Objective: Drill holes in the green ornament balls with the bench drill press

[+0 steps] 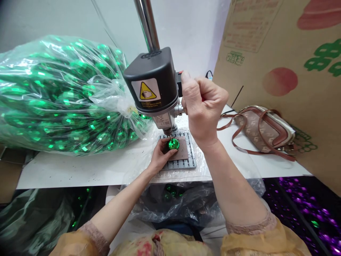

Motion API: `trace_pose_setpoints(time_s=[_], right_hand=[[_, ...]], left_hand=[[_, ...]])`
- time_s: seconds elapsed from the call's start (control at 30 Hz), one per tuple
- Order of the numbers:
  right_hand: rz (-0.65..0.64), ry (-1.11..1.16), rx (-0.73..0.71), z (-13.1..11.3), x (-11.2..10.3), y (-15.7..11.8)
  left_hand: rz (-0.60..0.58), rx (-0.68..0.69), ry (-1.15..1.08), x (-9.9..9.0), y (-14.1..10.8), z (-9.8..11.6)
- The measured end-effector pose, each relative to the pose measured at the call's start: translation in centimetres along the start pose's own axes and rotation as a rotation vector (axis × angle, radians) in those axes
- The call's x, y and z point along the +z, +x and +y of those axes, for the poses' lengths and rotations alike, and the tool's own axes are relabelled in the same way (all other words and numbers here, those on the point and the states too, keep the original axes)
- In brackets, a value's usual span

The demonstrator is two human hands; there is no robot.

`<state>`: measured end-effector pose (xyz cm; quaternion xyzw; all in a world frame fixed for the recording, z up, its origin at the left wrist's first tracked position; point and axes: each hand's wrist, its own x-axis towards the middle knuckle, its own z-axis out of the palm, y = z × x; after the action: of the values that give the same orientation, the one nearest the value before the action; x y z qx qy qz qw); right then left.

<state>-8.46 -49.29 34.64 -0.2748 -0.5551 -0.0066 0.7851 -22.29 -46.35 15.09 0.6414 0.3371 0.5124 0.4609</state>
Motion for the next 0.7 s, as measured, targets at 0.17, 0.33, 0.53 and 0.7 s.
trace_pose_setpoints(time_s=[0.17, 0.33, 0.53, 0.7], right_hand=[[0.076, 0.089, -0.029, 0.1, 0.0, -1.0], [0.144, 0.099, -0.053, 0.4, -0.3, -2.3], [0.146, 0.139, -0.084, 1.1, -0.6, -3.0], [0.140, 0.176, -0.166, 1.5, -0.7, -3.3]], left_hand=[[-0.002, -0.006, -0.033, 0.0, 0.0, 0.4], [-0.007, 0.003, -0.034, 0.0, -0.1, 0.1], [-0.014, 0.022, -0.031, -0.1, 0.0, -0.3], [-0.016, 0.019, -0.027, -0.1, 0.0, -0.4]])
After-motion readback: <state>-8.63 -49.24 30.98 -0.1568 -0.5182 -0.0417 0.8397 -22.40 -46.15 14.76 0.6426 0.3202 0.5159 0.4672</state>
